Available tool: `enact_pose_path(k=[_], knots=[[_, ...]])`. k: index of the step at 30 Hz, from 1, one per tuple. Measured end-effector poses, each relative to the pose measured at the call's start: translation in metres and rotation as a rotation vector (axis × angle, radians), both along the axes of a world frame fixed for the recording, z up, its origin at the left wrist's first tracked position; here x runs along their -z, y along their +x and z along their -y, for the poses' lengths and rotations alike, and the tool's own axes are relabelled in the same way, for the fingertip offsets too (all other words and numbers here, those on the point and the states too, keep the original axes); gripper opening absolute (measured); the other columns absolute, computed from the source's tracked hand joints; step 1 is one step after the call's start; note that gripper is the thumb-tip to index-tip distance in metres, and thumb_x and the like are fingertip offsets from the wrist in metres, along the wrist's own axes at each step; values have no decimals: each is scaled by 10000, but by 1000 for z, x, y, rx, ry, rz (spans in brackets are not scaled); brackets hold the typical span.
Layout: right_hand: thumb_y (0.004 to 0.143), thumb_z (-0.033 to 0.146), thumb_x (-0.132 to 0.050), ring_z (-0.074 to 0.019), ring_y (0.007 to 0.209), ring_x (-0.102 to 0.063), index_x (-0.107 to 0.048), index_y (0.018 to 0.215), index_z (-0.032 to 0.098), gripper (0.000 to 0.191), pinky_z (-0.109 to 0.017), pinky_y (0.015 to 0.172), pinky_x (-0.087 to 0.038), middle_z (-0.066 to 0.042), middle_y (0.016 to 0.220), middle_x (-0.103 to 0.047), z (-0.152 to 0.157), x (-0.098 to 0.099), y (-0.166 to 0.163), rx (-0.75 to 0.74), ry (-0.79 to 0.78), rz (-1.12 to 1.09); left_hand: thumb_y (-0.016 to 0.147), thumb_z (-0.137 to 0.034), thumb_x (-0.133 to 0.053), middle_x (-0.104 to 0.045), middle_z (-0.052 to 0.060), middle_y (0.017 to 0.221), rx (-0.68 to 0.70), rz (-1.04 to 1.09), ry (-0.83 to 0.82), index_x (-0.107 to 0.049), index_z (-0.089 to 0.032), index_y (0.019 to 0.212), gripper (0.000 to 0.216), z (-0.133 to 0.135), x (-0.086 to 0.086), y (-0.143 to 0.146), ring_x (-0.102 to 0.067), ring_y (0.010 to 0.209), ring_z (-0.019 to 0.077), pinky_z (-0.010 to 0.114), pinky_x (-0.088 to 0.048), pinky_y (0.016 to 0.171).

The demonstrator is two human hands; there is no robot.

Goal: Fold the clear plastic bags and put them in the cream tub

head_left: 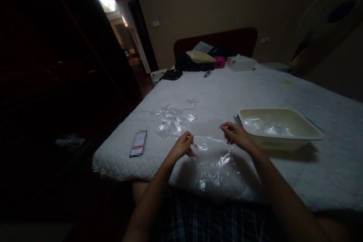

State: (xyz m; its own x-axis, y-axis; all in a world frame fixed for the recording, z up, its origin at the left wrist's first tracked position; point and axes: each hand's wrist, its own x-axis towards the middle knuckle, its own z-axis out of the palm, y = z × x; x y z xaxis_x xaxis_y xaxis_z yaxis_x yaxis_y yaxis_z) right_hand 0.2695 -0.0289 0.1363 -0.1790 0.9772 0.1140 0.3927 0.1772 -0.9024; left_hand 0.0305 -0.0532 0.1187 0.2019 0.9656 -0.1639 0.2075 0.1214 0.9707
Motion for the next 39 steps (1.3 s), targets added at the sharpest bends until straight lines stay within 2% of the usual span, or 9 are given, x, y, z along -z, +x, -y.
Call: enact_pose_path(k=[3, 6, 12, 15, 18, 24, 30, 36, 39], knots=[[781, 480, -442, -107, 430, -512, -541, 816, 173, 324, -208, 420, -376, 27, 551, -535, -22, 46, -5, 14, -7, 86, 759, -526, -489, -543, -38, 569, -51, 21, -92, -386, -188, 758, 352, -21, 35, -1, -483, 345, 69, 165, -353, 374], [795, 446, -433, -117, 475, -524, -537, 802, 181, 285, -212, 466, -362, 26, 554, -539, -37, 79, -10, 27, 5, 190, 766, -508, -490, -484, -60, 501, -129, 81, -176, -382, -195, 747, 331, -35, 63, -2, -440, 332, 68, 177, -346, 371], [824, 408, -448, -135, 550, -516, -506, 864, 188, 232, -220, 496, -270, -4, 615, -573, -48, 101, -18, 134, 85, 489, 777, -489, -473, -519, -35, 537, -169, 107, -209, -390, -198, 777, 303, -46, 96, -5, -441, 323, 76, 188, -333, 357], [815, 435, -470, -145, 569, -503, -495, 860, 184, 256, -233, 491, -224, -27, 657, -575, -51, 105, -17, 208, 147, 654, 756, -494, -509, -498, -38, 524, -179, 112, -188, -404, -191, 761, 320, -51, 102, -4, -457, 345, 76, 184, -340, 368], [803, 457, -471, -137, 551, -477, -499, 781, 189, 270, -235, 487, -207, -17, 630, -557, -54, 111, -14, 221, 149, 681, 735, -475, -552, -471, -42, 504, -186, 61, -205, -415, -183, 712, 323, -57, 104, -3, -480, 374, 90, 195, -357, 377], [715, 515, -512, -113, 509, -447, -493, 604, 184, 350, -226, 476, -223, 5, 552, -529, -66, 124, -3, 199, 20, 501, 708, -454, -600, -432, -45, 429, -184, 16, -277, -418, -169, 616, 350, -63, 107, -5, -489, 385, 101, 191, -350, 374], [642, 577, -535, -108, 491, -439, -479, 545, 183, 410, -222, 468, -255, 14, 503, -503, -76, 134, 7, 185, -14, 375, 742, -393, -582, -503, -12, 415, -170, -47, -295, -447, -155, 582, 317, -68, 113, -8, -480, 351, 95, 183, -306, 356], [570, 591, -572, -85, 431, -364, -436, 496, 184, 436, -221, 432, -269, 32, 443, -431, -75, 130, 16, 216, -185, 191, 770, -337, -554, -524, -6, 395, -170, -77, -280, -462, -148, 587, 278, -71, 117, -7, -454, 308, 88, 181, -288, 352], [628, 631, -502, -75, 405, -335, -415, 508, 188, 467, -218, 404, -245, 39, 440, -402, -68, 124, 13, 222, -235, 113, 761, -340, -562, -525, -5, 386, -169, -73, -275, -458, -149, 576, 285, -71, 117, -8, -448, 294, 87, 176, -270, 343]])
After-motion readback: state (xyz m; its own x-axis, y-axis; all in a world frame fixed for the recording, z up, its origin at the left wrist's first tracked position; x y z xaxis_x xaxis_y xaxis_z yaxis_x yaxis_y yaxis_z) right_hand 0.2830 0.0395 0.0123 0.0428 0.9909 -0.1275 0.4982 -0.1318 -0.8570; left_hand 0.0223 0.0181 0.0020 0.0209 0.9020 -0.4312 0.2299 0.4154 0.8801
